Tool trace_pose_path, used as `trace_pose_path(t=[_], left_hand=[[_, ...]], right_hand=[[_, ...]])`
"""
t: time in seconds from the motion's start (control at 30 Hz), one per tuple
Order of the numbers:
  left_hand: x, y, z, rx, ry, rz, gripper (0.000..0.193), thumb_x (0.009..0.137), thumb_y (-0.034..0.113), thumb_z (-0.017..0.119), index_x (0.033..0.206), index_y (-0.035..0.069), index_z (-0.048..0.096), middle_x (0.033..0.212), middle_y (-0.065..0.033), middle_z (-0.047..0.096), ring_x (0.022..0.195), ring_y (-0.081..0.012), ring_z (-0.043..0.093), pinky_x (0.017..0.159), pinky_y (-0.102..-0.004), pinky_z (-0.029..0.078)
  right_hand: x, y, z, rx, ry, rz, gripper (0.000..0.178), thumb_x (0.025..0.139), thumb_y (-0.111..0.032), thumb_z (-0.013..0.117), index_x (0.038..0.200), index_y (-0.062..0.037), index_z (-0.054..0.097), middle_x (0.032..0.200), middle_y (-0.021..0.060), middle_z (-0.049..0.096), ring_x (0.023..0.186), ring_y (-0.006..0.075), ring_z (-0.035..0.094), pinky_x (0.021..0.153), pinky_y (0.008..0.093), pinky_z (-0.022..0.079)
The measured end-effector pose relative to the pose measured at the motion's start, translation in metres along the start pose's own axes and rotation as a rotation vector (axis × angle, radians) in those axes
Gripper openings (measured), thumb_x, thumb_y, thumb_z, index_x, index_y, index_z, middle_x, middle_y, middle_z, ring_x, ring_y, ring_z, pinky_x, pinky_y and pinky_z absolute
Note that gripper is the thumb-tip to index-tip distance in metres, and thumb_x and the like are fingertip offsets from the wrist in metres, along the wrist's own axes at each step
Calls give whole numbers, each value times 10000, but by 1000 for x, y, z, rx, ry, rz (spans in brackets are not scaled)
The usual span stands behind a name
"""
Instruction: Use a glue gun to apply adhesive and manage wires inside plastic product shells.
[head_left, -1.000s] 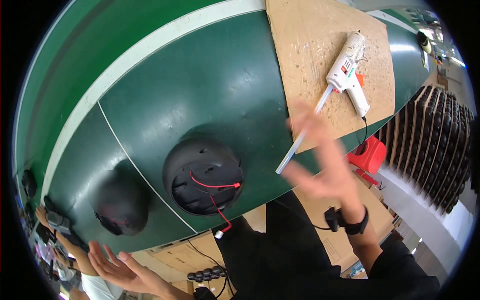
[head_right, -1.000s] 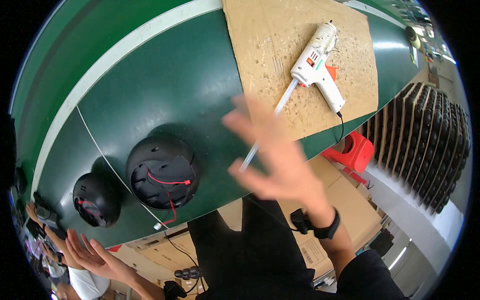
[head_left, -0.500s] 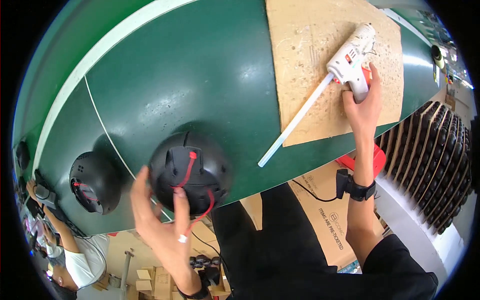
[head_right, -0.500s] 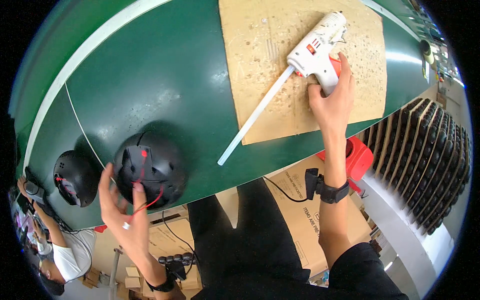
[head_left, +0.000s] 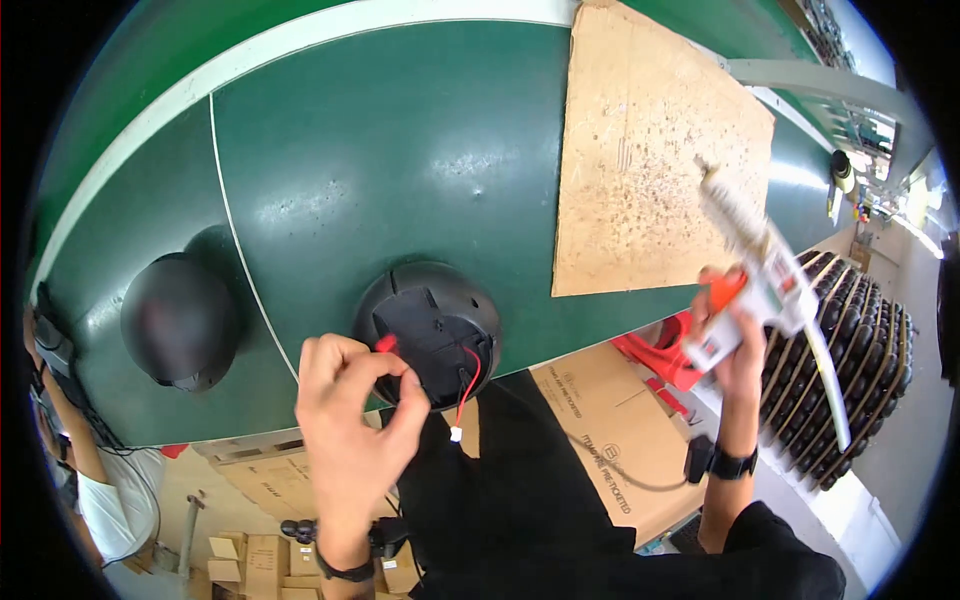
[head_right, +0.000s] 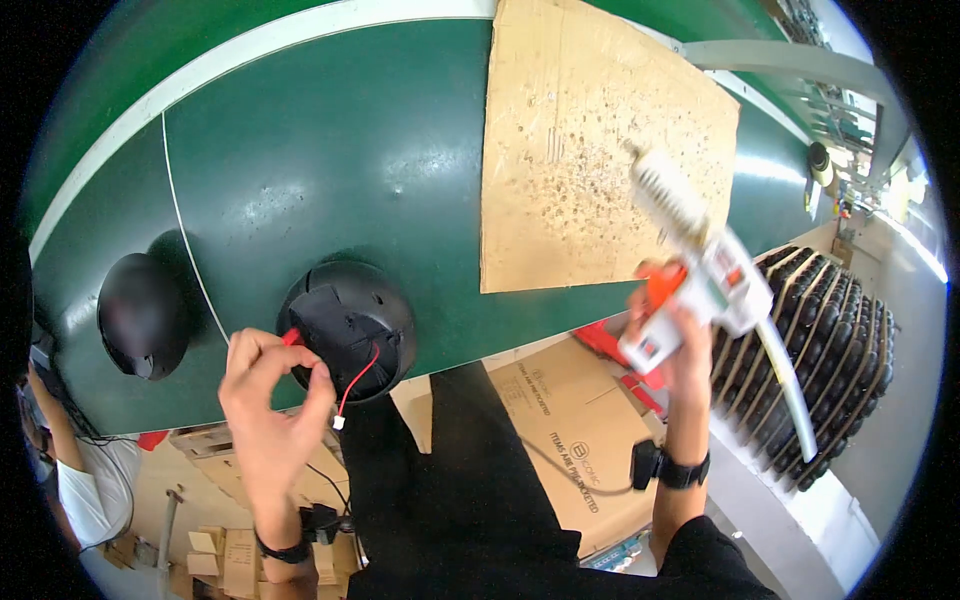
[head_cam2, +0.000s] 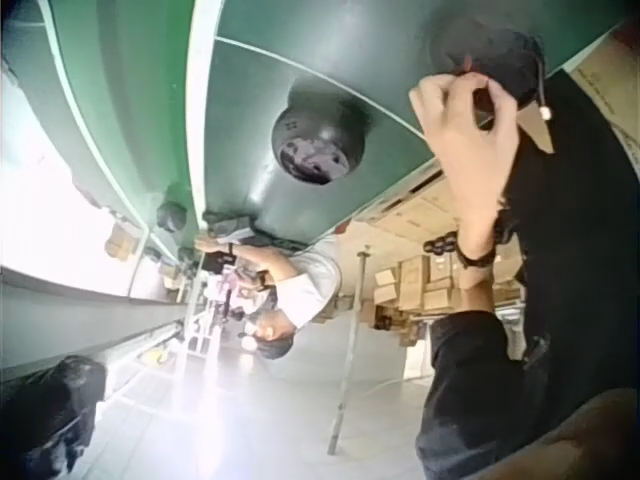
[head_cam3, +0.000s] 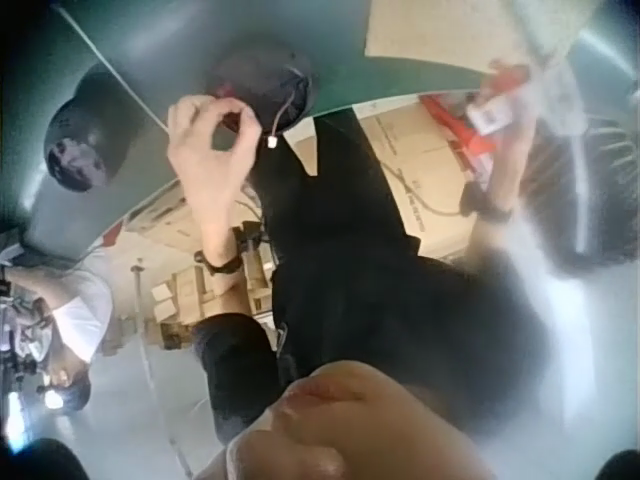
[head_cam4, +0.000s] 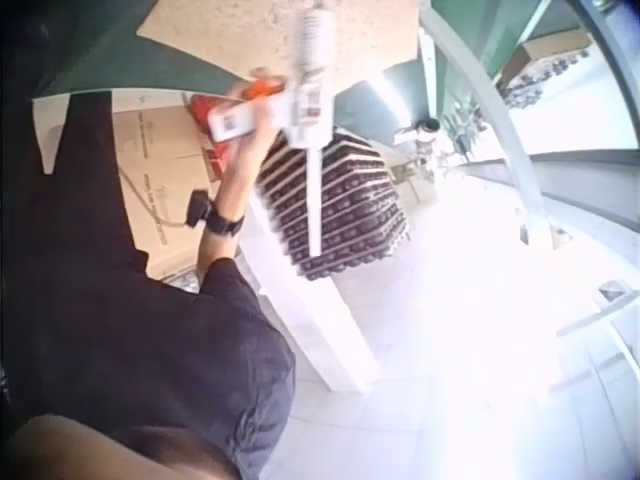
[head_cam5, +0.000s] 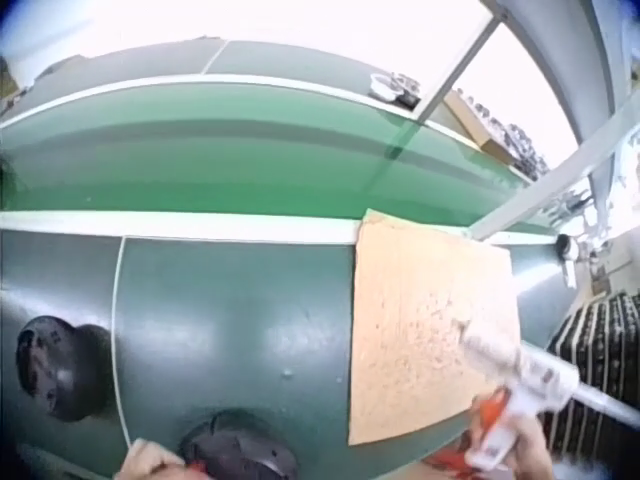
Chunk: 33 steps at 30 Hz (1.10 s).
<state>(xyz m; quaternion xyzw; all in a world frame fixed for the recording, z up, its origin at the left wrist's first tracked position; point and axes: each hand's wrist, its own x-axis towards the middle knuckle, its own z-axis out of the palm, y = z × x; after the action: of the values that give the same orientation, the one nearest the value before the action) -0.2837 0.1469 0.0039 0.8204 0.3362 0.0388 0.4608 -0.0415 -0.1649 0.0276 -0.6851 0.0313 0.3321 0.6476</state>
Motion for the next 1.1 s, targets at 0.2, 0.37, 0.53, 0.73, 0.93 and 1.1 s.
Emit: trace_pose_path(t=[0.2,0.37,0.53,0.73,0.93,1.1], left_hand=[[37,-26,-51,-344,-372,-47,83,748,-26,756,821,-5,723,747,-67,672,671,-109,617,558,-237,450],[67,-43,-36,-479,-455,-110,95,754,0,794,838,8,752,772,10,608,654,-47,565,532,-196,408],[78,-48,-23,-460,-486,-28,71,785,25,803,816,2,743,723,26,585,626,-10,520,506,-179,347],[75,-53,-6,-683,-411,-133,131,822,68,809,777,-7,711,629,33,597,555,7,482,483,-172,324],[70,-56,-4,-690,-380,-137,136,825,68,806,769,0,703,666,26,619,580,5,494,503,-171,347],[69,-55,-1,-699,-363,-147,148,832,69,800,763,2,688,685,25,626,600,-1,502,531,-170,368]], right_hand=[[-103,-5,28,-252,-346,218,440,826,-292,714,1168,-50,582,1261,206,566,1169,376,582,915,502,542],[-113,5,90,-430,-629,337,395,826,-372,713,1013,-41,603,1120,186,668,1123,371,624,980,498,474],[-126,12,123,-794,-719,181,355,862,-244,655,1123,-3,657,1130,170,683,999,351,685,909,397,517],[-114,28,156,-930,-671,-39,331,763,-77,717,1037,77,611,1063,232,637,959,392,652,867,429,524],[-112,37,171,-863,-671,-170,349,770,-105,708,1045,89,614,1016,220,631,926,407,646,840,459,528],[-112,31,174,-906,-662,-158,324,769,-116,703,1011,80,614,985,207,625,901,404,644,803,446,533]])
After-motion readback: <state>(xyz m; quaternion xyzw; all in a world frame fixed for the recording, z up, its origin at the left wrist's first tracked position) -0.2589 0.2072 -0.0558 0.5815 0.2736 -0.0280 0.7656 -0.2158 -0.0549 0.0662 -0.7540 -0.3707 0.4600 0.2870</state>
